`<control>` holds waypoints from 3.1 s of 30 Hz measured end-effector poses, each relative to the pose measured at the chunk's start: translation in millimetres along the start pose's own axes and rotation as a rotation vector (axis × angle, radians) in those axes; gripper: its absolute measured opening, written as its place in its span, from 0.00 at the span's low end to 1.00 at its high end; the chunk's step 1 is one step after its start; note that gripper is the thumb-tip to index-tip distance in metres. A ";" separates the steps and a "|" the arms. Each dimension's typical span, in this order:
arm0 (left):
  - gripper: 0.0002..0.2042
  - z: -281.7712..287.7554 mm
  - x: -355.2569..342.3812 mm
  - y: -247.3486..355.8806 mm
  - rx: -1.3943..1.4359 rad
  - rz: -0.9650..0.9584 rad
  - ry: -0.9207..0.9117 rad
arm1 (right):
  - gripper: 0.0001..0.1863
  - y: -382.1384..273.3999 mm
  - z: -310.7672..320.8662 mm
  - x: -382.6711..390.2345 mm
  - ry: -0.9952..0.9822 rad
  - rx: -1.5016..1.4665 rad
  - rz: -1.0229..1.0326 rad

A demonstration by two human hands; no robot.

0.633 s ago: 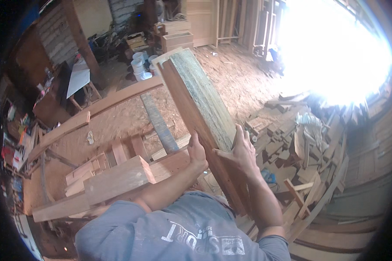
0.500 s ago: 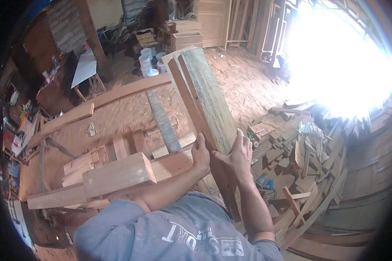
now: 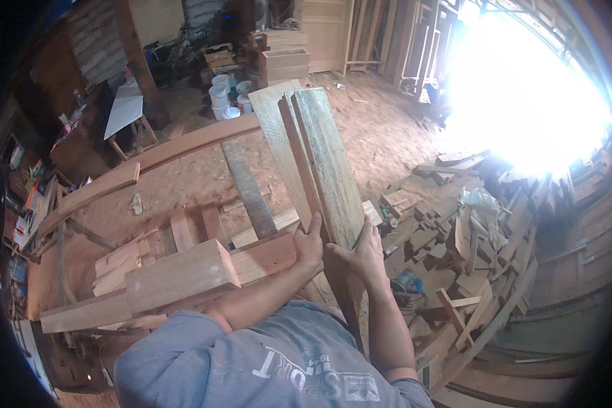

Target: The person selects wooden planks from a pile, positions them on a workbench, and uses a handheld circular saw to cut the planks. The person repeatedly handles and stacks the cut pieces.

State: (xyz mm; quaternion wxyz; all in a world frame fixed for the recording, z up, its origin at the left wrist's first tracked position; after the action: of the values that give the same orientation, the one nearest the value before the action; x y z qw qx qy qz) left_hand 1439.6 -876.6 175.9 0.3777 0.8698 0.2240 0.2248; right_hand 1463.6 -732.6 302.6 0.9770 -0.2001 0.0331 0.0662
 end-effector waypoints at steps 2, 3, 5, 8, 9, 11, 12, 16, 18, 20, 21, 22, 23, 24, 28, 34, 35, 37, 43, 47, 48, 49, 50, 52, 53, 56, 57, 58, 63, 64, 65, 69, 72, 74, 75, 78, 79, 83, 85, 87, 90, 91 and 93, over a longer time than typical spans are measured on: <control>0.38 -0.3 -3.0 -9.4 -0.027 0.039 -0.006 | 0.70 5.6 2.4 0.5 0.011 -0.019 -0.017; 0.37 -0.2 -4.2 -13.6 -0.040 0.057 -0.008 | 0.69 7.6 4.3 0.2 0.021 -0.036 -0.029; 0.34 -13.0 4.2 -4.7 -0.017 0.045 -0.071 | 0.69 13.8 10.4 1.6 0.046 -0.070 -0.060; 0.31 -38.2 16.3 22.2 0.073 0.029 -0.161 | 0.70 19.9 23.8 1.5 0.091 -0.095 -0.075; 0.29 -47.9 19.8 31.3 0.113 0.029 -0.192 | 0.70 23.5 28.9 -0.9 0.106 -0.077 -0.068; 0.29 -64.2 23.7 49.9 -0.043 -0.022 -0.241 | 0.72 34.7 36.6 -5.3 0.155 -0.039 -0.056; 0.28 -73.2 23.0 53.7 -0.118 -0.045 -0.267 | 0.73 44.0 40.7 -8.2 0.189 -0.014 -0.050; 0.27 -109.3 1.7 60.3 -0.230 -0.132 -0.361 | 0.73 57.9 70.6 -14.0 0.296 -0.019 -0.071; 0.27 -133.5 -12.7 72.3 -0.263 -0.209 -0.436 | 0.73 68.4 86.6 -14.5 0.367 -0.025 -0.088; 0.28 -163.4 -21.0 96.8 -0.348 -0.260 -0.465 | 0.74 86.3 98.7 -16.3 0.466 -0.055 -0.131; 0.29 -180.2 -27.7 104.7 -0.382 -0.266 -0.506 | 0.74 97.5 104.2 -16.0 0.514 -0.064 -0.157; 0.29 -196.3 -33.0 117.8 -0.417 -0.282 -0.542 | 0.73 105.0 110.9 -14.8 0.571 -0.048 -0.230; 0.30 -214.1 -28.2 130.4 -0.451 -0.252 -0.567 | 0.72 115.7 117.6 -13.6 0.610 -0.139 -0.232; 0.30 -227.7 -28.5 139.7 -0.487 -0.229 -0.584 | 0.70 124.0 124.7 -14.4 0.648 -0.234 -0.226; 0.31 -247.5 -71.1 134.3 -0.752 -0.298 -0.746 | 0.63 141.1 144.1 -16.1 0.609 -0.556 -0.367; 0.31 -222.2 -106.9 57.9 -1.187 -0.188 -1.001 | 0.65 195.2 113.7 -13.4 0.897 -0.514 -0.447; 0.30 -209.4 -110.1 40.7 -1.229 -0.171 -1.025 | 0.63 200.1 106.9 -12.8 0.895 -0.554 -0.476; 0.30 -189.6 -105.3 6.9 -1.383 0.004 -0.978 | 0.52 196.3 91.3 -3.8 0.802 -0.586 -0.629; 0.27 -129.9 -126.2 -67.1 -1.387 -0.092 -1.143 | 0.36 215.1 18.2 -1.5 0.789 -0.976 -0.507; 0.29 -106.9 -138.2 -99.1 -1.289 0.027 -1.089 | 0.34 230.1 -47.1 0.9 0.718 -1.164 -0.722; 0.29 -100.8 -144.9 -104.7 -1.271 0.040 -1.076 | 0.36 231.6 -61.0 0.4 0.684 -1.185 -0.709; 0.30 -94.9 -154.3 -110.6 -1.252 0.048 -1.060 | 0.37 232.3 -74.8 -3.3 0.671 -1.144 -0.769; 0.31 -94.2 -159.3 -113.2 -1.276 0.038 -1.070 | 0.38 232.0 -86.3 -6.0 0.664 -1.097 -0.832; 0.31 -90.6 -158.2 -113.3 -1.309 0.068 -1.066 | 0.44 234.7 -108.7 -7.7 0.634 -0.986 -0.948; 0.31 -93.8 -155.8 -107.7 -1.326 0.076 -1.066 | 0.46 230.0 -115.3 -12.1 0.616 -0.974 -1.019; 0.28 -89.6 -164.6 -98.5 -1.375 0.037 -1.147 | 0.46 195.1 -125.8 -24.1 0.594 -0.902 -1.062; 0.27 -81.6 -170.1 -96.1 -1.375 0.052 -1.165 | 0.44 169.0 -117.2 -26.8 0.555 -0.920 -1.057; 0.27 -81.6 -171.8 -96.4 -1.373 0.075 -1.188 | 0.43 152.1 -118.2 -28.3 0.551 -0.902 -1.087; 0.30 -84.1 -189.3 -103.1 -1.440 0.431 -1.138 | 0.42 101.6 -145.3 -40.7 0.466 -0.830 -1.167; 0.30 -87.4 -189.5 -101.1 -1.492 0.496 -1.099 | 0.42 97.0 -152.9 -44.0 0.456 -0.859 -1.162; 0.33 -81.5 -195.7 -102.3 -1.431 0.558 -1.063 | 0.41 91.4 -163.5 -48.8 0.442 -0.894 -1.146; 0.43 -74.8 -185.9 -94.8 -1.487 0.458 -1.173 | 0.41 83.6 -192.8 -55.8 0.358 -0.787 -1.128; 0.51 -86.2 -165.1 -70.9 -1.552 0.452 -1.285 | 0.40 90.4 -194.5 -53.7 0.320 -0.772 -1.118; 0.58 -84.9 -160.7 -59.5 -1.531 0.572 -1.317 | 0.40 101.4 -191.8 -53.8 0.275 -0.705 -1.078; 0.60 -71.0 -176.6 -68.2 -1.518 0.527 -1.334 | 0.41 107.3 -185.4 -53.1 0.180 -0.577 -1.018; 0.63 -37.1 -209.1 -81.2 -1.545 0.436 -1.297 | 0.44 101.2 -138.9 -55.1 -0.025 -0.243 -0.834; 0.63 -49.4 -192.8 -75.2 -1.552 0.448 -1.278 | 0.43 115.0 -135.7 -52.6 -0.061 -0.198 -0.799; 0.61 -51.3 -174.5 -63.1 -1.493 0.487 -1.177 | 0.36 155.1 -125.4 -57.6 -0.204 -0.068 -0.561; 0.61 -44.5 -181.8 -59.6 -1.458 0.474 -1.149 | 0.33 178.5 -104.5 -57.8 -0.209 -0.075 -0.478; 0.62 -41.5 -182.1 -61.1 -1.452 0.450 -1.131 | 0.31 236.2 -80.1 -68.4 0.082 -0.007 -0.551; 0.65 -49.2 -173.9 -47.1 -1.537 0.455 -1.102 | 0.31 328.0 -29.3 -109.8 0.377 0.109 -0.615; 0.66 -50.3 -174.1 -45.4 -1.584 0.459 -1.093 | 0.32 360.7 -21.6 -127.4 0.414 0.168 -0.594; 0.64 -51.2 -170.0 -40.9 -1.603 0.446 -1.068 | 0.39 403.5 -19.6 -164.9 0.264 0.251 -0.654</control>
State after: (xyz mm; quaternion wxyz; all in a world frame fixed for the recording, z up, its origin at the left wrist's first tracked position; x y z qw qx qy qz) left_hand 1266.2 -918.1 138.6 0.8555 0.3660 -0.3633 -0.0461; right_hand 1242.3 -391.8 143.6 0.9507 -0.0854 0.1009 -0.2805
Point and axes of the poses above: each hand's wrist, its own x-axis away from the middle knuckle, its own z-axis out of the back of the hand, y = z × x, the point moved 3 cm from there along -x, towards the middle knuckle, and after that the axes turned 14 degrees about x, right-handed, at the moved point
